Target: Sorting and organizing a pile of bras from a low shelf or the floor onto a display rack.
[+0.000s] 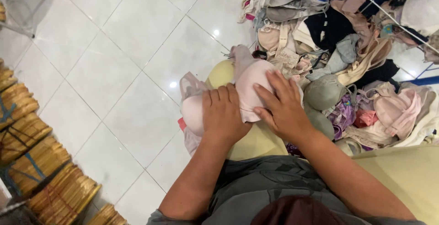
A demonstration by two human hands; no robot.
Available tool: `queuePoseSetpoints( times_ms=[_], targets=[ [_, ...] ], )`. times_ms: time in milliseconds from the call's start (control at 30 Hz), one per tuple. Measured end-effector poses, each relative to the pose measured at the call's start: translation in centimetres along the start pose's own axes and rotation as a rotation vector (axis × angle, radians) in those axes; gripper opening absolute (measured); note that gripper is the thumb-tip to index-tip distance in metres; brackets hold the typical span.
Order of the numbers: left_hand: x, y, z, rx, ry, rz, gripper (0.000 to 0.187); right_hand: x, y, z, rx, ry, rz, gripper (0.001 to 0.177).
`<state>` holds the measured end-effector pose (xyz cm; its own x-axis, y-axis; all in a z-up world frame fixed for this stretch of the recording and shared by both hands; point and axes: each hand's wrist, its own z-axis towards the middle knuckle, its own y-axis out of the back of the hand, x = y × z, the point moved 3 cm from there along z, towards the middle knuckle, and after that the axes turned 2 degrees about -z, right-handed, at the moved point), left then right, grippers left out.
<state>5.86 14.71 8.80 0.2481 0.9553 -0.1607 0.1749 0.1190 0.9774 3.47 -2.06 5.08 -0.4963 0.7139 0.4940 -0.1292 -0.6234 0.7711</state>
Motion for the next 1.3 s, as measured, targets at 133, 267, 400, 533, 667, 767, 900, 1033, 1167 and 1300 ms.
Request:
queuePoseSetpoints(
  times_ms=[133, 267, 400, 533, 667, 767, 900, 1033, 1167, 1300],
  targets=[
    [0.1, -0.1, 0.3, -0.011, 0.022, 0.025, 0.105, -1.1, -2.1, -7.1, 0.135, -0.449, 0.315, 0.028],
    [0.0, 0.0, 0.2, -0.062, -0.025, 0.014, 0.096, -0.6, -7.5, -8.2, 0.405, -1.17, 1.475, 0.046],
    [-0.6, 1.5, -0.2, -0.054, -0.058, -0.043, 0.083, 0.9, -8.0, -5.6, 0.089, -1.108, 1.822, 0.043],
    [-1.6, 2.3, -0.9, 0.001, -0.042, -0.041, 0.088, 1.5, -7.7, -2.8, -0.026, -1.161, 1.825, 0.049],
    [-2.3, 2.6, -1.1, 0.055, -0.012, -0.004, 0.088, 1.2, -8.8, -2.9, -0.113, -1.209, 1.768, 0.052],
    [-3.4, 2.4, -1.4, 0.062, -0.004, 0.017, 0.092, 1.2, -8.3, -2.7, -0.176, -1.151, 1.975, 0.051],
    [-6.4, 3.6, -1.9, 0.029, -0.1, 0.026, 0.11, -0.7, -5.9, -2.5, -0.298, -1.203, 1.924, 0.045],
    [-9.4, 4.8, -1.3, 0.009, -0.302, -0.178, 0.127, -4.5, -1.6, -3.3, -0.294, -1.287, 1.819, 0.043],
    [-11.5, 3.8, 1.3, 0.068, -0.478, -0.347, 0.126, -10.8, 2.4, -6.2, -0.45, -1.243, 1.545, 0.038],
    [-14.6, 2.3, 6.1, 0.251, -0.527, -0.518, 0.119, -14.8, 7.1, -8.4, -0.508, -1.182, 1.468, 0.037]
  ],
)
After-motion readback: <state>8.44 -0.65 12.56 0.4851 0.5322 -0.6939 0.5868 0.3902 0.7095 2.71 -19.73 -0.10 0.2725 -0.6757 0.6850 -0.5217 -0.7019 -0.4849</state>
